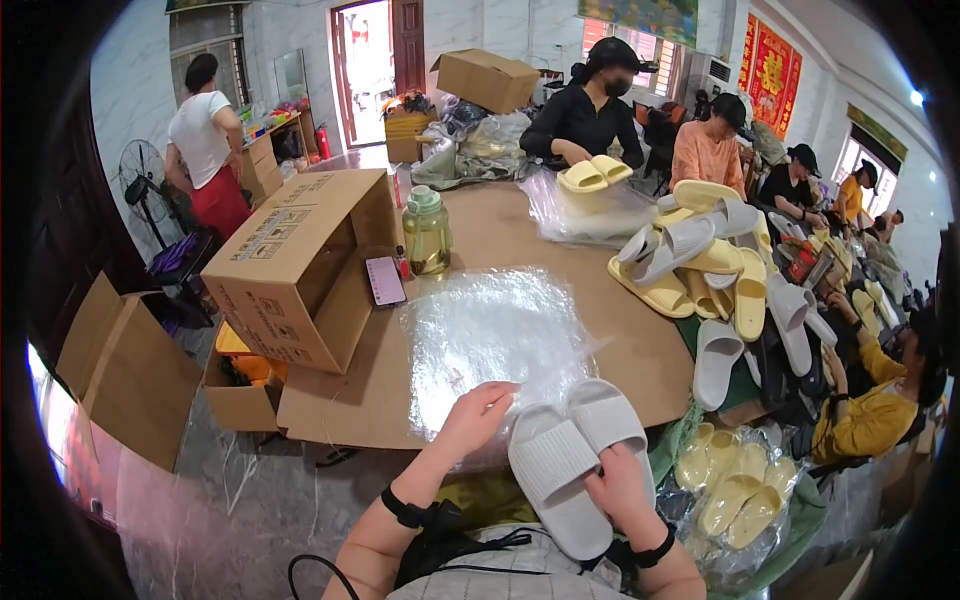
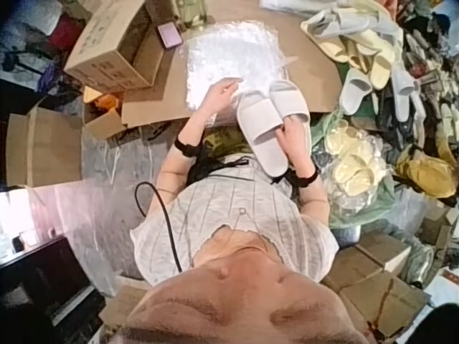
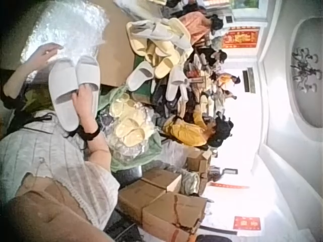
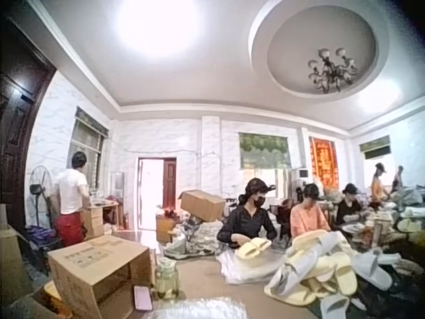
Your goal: The recorder is picking up pairs of sandals from a pile and placing them into individual plastic bags.
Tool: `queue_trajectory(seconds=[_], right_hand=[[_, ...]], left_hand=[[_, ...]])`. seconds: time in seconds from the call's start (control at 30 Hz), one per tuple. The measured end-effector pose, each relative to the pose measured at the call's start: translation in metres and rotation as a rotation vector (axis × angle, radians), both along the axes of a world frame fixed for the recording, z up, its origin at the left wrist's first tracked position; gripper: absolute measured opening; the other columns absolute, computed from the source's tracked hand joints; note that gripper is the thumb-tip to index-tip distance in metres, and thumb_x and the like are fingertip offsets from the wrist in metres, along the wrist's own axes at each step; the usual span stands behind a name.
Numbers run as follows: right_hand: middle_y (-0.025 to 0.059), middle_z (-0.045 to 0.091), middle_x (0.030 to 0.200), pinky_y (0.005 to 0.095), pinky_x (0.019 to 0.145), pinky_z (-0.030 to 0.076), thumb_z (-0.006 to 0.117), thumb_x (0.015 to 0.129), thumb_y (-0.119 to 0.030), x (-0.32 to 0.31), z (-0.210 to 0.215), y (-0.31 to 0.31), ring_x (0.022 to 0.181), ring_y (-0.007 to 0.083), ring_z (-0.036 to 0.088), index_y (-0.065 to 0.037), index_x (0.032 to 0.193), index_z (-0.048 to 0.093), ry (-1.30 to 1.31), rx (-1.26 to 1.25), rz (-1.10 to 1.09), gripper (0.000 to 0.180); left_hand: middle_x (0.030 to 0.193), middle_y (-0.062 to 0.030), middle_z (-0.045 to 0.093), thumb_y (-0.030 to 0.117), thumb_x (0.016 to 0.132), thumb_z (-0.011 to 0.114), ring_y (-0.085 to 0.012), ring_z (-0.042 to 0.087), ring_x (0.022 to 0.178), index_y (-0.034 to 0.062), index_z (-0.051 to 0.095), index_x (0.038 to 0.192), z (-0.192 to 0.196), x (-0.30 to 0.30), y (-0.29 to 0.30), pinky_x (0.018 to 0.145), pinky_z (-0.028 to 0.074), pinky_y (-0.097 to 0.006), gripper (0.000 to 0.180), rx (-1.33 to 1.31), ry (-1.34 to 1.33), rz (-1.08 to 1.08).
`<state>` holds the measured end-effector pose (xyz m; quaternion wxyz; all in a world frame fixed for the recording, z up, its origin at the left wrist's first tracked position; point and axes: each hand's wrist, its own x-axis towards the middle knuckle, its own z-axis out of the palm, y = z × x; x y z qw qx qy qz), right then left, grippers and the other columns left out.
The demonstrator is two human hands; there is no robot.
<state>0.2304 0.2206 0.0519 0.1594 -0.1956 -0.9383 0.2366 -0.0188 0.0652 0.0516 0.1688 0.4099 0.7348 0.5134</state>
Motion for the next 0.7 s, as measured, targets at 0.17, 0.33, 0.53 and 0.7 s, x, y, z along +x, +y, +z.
queue_trajectory(seconds=[0.17,0.33,0.53,0.7], right_hand=[[0.0187,0.064,0.112,0.0492,0.082,0.053,0.077,0.076,-0.026,0.018,0.013,-0.004,0.099,0.0408,0.063,-0.004,0.12,0.065,0.12,0.024,0.384,0.051],[0.0207,0.063,0.117,0.0492,0.086,0.052,0.075,0.08,-0.027,0.004,0.023,-0.004,0.101,0.0428,0.062,-0.003,0.122,0.064,0.293,-0.098,0.469,0.05],[0.0221,0.062,0.102,0.0521,0.077,0.051,0.071,0.083,-0.022,0.003,0.003,0.007,0.091,0.0444,0.062,0.002,0.105,0.063,-0.03,0.005,0.053,0.033],[0.023,0.061,0.098,0.052,0.077,0.051,0.07,0.081,-0.02,-0.015,0.001,-0.004,0.089,0.0443,0.061,0.002,0.099,0.062,0.1,-0.031,0.121,0.029]], left_hand=[[0.128,-0.0133,0.067,0.023,0.103,0.055,-0.023,0.062,0.117,0.0061,0.064,0.133,0.003,0.003,0.004,0.103,0.047,-0.033,0.035,-0.052,0.04,-0.052],[0.12,-0.0078,0.07,0.023,0.104,0.055,-0.0144,0.063,0.108,0.003,0.061,0.137,0.003,-0.002,0.011,0.099,0.048,-0.029,0.039,-0.106,-0.536,-0.161],[0.13,-0.0112,0.065,0.023,0.103,0.054,-0.017,0.063,0.109,0.0111,0.065,0.135,-0.006,-0.005,0.004,0.096,0.05,-0.032,0.036,-0.113,-0.324,-0.177],[0.136,-0.0191,0.059,0.02,0.098,0.06,-0.0333,0.061,0.114,0.0114,0.068,0.127,0.02,0.034,0.002,0.098,0.051,-0.039,0.032,-0.081,0.449,-0.11]])
